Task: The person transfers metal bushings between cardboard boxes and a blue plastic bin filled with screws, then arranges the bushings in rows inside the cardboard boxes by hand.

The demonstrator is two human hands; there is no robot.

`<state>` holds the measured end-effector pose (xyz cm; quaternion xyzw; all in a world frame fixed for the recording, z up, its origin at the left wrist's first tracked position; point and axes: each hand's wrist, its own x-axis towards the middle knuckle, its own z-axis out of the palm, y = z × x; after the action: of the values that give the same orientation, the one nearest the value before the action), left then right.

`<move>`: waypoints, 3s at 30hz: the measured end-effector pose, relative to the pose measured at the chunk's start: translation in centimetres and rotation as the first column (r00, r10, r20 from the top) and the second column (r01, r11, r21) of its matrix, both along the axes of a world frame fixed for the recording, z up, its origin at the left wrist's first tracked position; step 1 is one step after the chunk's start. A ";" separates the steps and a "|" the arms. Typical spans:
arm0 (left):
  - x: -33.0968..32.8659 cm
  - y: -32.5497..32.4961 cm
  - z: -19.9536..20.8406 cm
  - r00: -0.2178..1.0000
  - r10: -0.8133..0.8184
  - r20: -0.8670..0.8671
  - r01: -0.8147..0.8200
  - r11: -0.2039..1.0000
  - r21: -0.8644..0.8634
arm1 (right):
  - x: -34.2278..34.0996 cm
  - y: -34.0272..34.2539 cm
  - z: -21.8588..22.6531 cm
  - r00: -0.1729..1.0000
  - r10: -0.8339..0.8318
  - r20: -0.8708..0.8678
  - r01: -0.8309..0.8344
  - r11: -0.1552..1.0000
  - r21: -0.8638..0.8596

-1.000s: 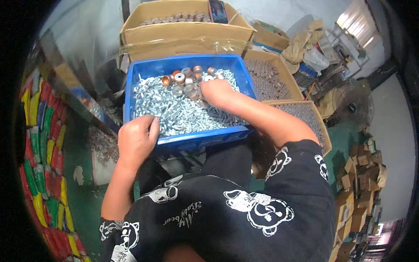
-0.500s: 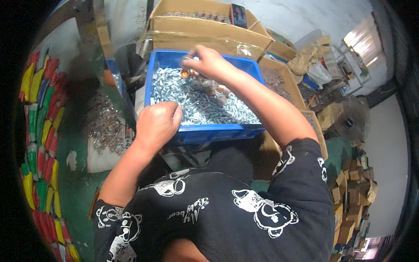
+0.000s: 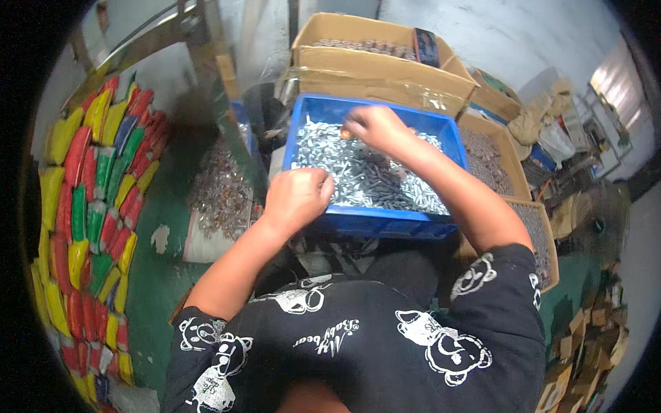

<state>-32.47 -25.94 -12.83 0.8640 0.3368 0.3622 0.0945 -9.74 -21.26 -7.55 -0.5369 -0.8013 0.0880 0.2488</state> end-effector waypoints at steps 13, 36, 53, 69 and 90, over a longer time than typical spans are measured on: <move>0.9 -0.8 1.2 0.985 0.140 -0.100 -0.136 0.990 0.045 | 9.5 -10.3 -6.8 0.957 0.015 0.289 0.095 0.927 -0.363; 0.3 -0.4 0.9 1.000 0.023 -0.008 -0.022 0.999 0.033 | 9.4 -10.9 -3.6 0.814 -0.441 -0.379 0.041 0.694 -0.719; -0.5 0.3 0.1 0.997 -0.038 0.073 0.037 0.999 0.006 | -1.6 2.7 -7.5 0.818 -0.210 0.535 0.365 0.909 -0.202; -0.6 -0.1 0.8 1.000 -0.029 0.008 0.030 0.999 -0.017 | -3.8 2.1 -1.2 0.969 -0.242 -0.054 0.247 0.961 0.121; -0.1 -0.5 1.1 0.986 0.081 -0.145 -0.096 0.991 -0.093 | 11.8 -9.7 -1.3 0.839 -0.302 -0.453 0.378 0.922 0.086</move>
<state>-32.56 -26.42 -11.74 0.8658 0.3983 0.2870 0.0971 2.04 -30.98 -8.81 -0.6146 -0.6221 0.0895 0.4767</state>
